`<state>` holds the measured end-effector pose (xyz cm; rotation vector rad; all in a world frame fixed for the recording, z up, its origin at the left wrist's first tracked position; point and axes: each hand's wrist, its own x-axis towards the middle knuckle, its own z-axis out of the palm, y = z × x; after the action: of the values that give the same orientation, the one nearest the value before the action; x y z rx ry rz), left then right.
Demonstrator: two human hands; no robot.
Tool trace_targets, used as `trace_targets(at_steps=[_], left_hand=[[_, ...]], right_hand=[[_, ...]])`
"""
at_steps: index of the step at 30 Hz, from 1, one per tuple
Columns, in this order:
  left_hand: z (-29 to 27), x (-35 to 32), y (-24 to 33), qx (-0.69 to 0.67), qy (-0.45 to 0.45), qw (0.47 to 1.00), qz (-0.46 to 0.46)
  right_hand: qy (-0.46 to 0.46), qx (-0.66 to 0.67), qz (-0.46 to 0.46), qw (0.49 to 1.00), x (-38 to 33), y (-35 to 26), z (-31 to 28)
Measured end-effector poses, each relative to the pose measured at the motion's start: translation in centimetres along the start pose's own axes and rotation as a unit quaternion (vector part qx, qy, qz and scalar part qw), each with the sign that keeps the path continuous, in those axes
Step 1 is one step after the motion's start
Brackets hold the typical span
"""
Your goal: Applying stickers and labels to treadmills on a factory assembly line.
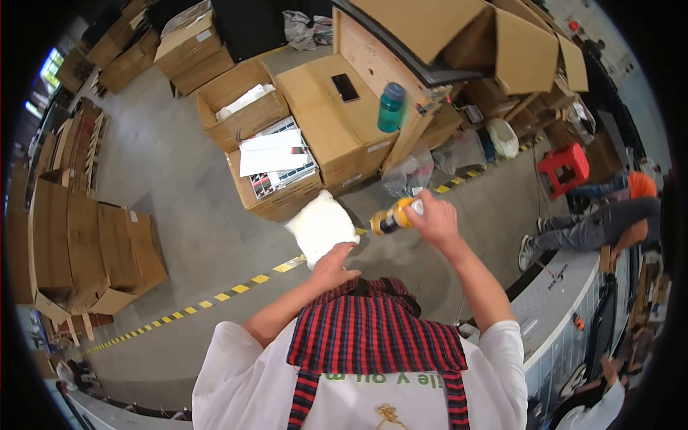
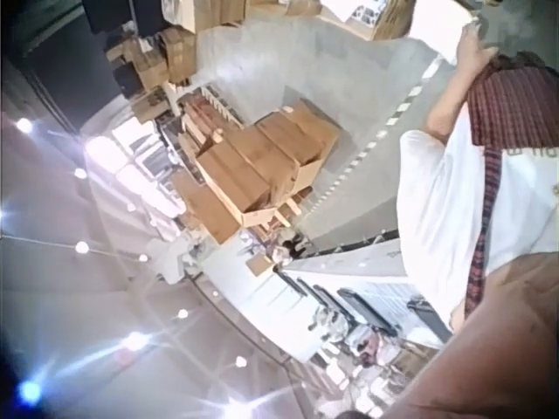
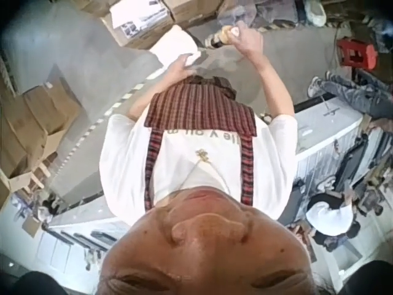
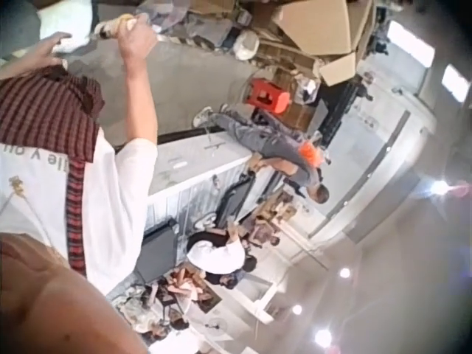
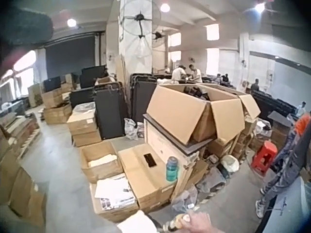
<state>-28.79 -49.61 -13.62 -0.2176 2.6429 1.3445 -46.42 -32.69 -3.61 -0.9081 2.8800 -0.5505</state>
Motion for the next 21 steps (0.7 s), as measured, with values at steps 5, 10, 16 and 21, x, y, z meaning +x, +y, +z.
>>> trace_targets(at_steps=[5,10,16,21], left_hand=[[-3.8,1.3,-4.2,-0.046,0.151,0.978,-0.138],[-5.5,2.5,-6.7,-0.072,0.211,0.949,-0.221],[-4.2,6.1,-9.5,-0.074,0.288,0.881,-0.368],[-4.6,9.7,-11.3,-0.099,0.317,0.861,-0.386]], right_hand=[[0.016,-0.003,-0.026,1.0,14.4,-0.6,1.4],[-0.052,-0.096,-0.105,0.988,29.3,-1.0,4.4],[-0.116,-0.149,-0.136,0.973,42.4,0.6,8.8],[-0.164,-0.194,-0.125,0.959,48.2,2.0,10.7]])
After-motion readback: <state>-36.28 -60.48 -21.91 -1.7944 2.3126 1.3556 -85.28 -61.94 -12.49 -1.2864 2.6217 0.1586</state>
